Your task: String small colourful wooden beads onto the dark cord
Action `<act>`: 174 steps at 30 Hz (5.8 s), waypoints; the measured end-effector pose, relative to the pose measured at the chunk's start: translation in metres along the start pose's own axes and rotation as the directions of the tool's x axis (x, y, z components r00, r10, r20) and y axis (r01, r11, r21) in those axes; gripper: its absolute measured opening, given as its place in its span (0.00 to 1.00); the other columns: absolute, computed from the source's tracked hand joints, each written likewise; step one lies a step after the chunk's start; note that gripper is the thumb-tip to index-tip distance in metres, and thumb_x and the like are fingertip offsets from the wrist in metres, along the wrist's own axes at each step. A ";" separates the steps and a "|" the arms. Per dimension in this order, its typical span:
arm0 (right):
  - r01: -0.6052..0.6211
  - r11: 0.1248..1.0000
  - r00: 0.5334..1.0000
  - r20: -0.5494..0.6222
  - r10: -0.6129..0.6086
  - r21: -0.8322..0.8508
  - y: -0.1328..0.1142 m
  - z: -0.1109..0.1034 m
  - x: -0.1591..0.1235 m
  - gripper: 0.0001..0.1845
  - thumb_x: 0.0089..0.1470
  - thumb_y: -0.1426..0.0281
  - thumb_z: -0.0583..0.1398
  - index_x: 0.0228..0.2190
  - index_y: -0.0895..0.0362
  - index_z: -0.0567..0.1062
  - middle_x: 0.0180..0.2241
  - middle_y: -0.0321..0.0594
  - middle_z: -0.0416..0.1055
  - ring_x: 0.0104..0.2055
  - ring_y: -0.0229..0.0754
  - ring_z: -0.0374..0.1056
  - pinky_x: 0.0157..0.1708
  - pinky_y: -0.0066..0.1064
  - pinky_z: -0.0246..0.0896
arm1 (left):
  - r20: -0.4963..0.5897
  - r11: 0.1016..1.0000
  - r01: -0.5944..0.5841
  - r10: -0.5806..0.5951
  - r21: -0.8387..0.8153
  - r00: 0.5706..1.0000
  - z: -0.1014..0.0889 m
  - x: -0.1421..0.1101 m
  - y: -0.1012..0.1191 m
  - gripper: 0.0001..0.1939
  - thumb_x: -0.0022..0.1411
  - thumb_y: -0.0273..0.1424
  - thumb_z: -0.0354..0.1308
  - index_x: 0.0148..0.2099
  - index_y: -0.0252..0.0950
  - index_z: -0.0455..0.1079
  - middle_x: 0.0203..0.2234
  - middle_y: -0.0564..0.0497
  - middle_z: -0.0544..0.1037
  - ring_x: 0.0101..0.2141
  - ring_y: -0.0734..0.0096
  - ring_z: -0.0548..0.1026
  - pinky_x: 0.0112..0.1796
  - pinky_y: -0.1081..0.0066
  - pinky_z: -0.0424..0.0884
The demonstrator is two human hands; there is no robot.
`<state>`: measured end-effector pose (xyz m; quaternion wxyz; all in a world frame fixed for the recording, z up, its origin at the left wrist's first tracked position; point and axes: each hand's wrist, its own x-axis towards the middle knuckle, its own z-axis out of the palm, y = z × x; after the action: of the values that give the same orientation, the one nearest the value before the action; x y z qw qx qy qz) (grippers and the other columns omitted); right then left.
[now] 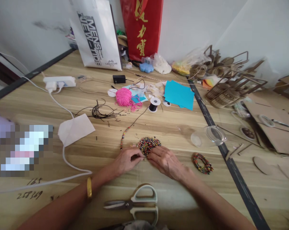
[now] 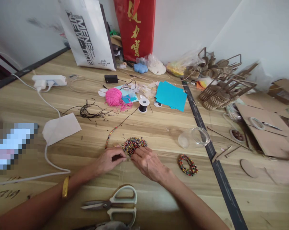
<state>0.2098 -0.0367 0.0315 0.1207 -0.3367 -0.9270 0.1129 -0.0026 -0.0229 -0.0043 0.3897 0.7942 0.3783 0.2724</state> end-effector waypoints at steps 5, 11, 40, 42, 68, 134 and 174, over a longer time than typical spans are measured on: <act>0.014 1.000 0.999 -0.032 -0.014 -0.010 -0.006 0.010 0.000 0.10 0.62 0.74 0.52 0.32 0.59 0.72 0.30 0.40 0.68 0.34 0.39 0.62 0.36 0.31 0.56 | -0.023 0.998 0.057 -0.057 -0.022 0.998 -0.003 0.002 0.005 0.05 0.55 0.24 0.57 0.28 0.33 0.72 0.24 0.50 0.76 0.28 0.72 0.71 0.32 0.74 0.66; 0.079 0.991 0.995 -0.047 -0.085 -0.112 -0.008 0.021 -0.002 0.09 0.62 0.76 0.52 0.40 0.59 0.71 0.33 0.43 0.68 0.37 0.43 0.61 0.36 0.34 0.56 | -0.089 0.980 0.149 -0.161 -0.134 0.983 -0.010 0.005 0.013 0.06 0.57 0.26 0.55 0.28 0.33 0.70 0.23 0.53 0.76 0.26 0.74 0.71 0.33 0.75 0.68; 0.120 0.932 0.906 -0.423 0.038 0.341 0.010 0.031 0.002 0.03 0.57 0.75 0.56 0.34 0.56 0.69 0.32 0.41 0.72 0.36 0.40 0.67 0.40 0.37 0.61 | -0.026 0.991 0.129 -0.129 -0.021 0.991 -0.004 0.003 0.009 0.04 0.54 0.24 0.57 0.30 0.34 0.74 0.26 0.51 0.78 0.29 0.71 0.73 0.34 0.73 0.68; 0.134 0.928 0.908 -0.419 0.026 0.347 0.009 0.031 0.002 0.04 0.57 0.76 0.56 0.34 0.56 0.69 0.32 0.41 0.72 0.37 0.40 0.67 0.41 0.37 0.61 | -0.025 0.992 0.124 -0.125 -0.033 0.992 -0.003 0.003 0.009 0.04 0.54 0.24 0.57 0.31 0.34 0.74 0.26 0.51 0.78 0.29 0.71 0.74 0.34 0.73 0.68; 0.188 0.911 0.918 -0.395 -0.030 0.367 0.011 0.032 0.002 0.06 0.56 0.77 0.58 0.36 0.57 0.71 0.33 0.42 0.74 0.36 0.40 0.68 0.42 0.38 0.62 | -0.015 0.995 0.097 -0.098 -0.015 0.995 -0.003 0.002 0.009 0.04 0.54 0.23 0.59 0.29 0.33 0.74 0.25 0.51 0.77 0.29 0.71 0.73 0.34 0.73 0.66; 0.197 0.928 0.931 -0.356 -0.076 0.315 0.009 0.032 0.003 0.04 0.58 0.75 0.56 0.36 0.56 0.70 0.32 0.41 0.73 0.35 0.39 0.67 0.40 0.35 0.62 | -0.010 0.998 0.070 -0.070 -0.005 0.997 -0.002 0.003 0.008 0.03 0.55 0.24 0.59 0.31 0.34 0.74 0.26 0.51 0.78 0.29 0.71 0.72 0.35 0.72 0.67; 0.202 0.923 0.937 -0.338 -0.086 0.327 0.009 0.031 0.002 0.04 0.58 0.75 0.56 0.36 0.57 0.70 0.32 0.41 0.73 0.36 0.40 0.67 0.40 0.36 0.62 | -0.012 0.997 0.059 -0.060 -0.039 0.998 -0.003 0.001 0.005 0.03 0.53 0.24 0.60 0.28 0.33 0.73 0.25 0.51 0.77 0.29 0.71 0.73 0.34 0.73 0.67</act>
<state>0.2046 -0.0324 -0.0007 0.3350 -0.2529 -0.8820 0.2142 -0.0021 -0.0224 0.0016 0.4106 0.7730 0.3989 0.2733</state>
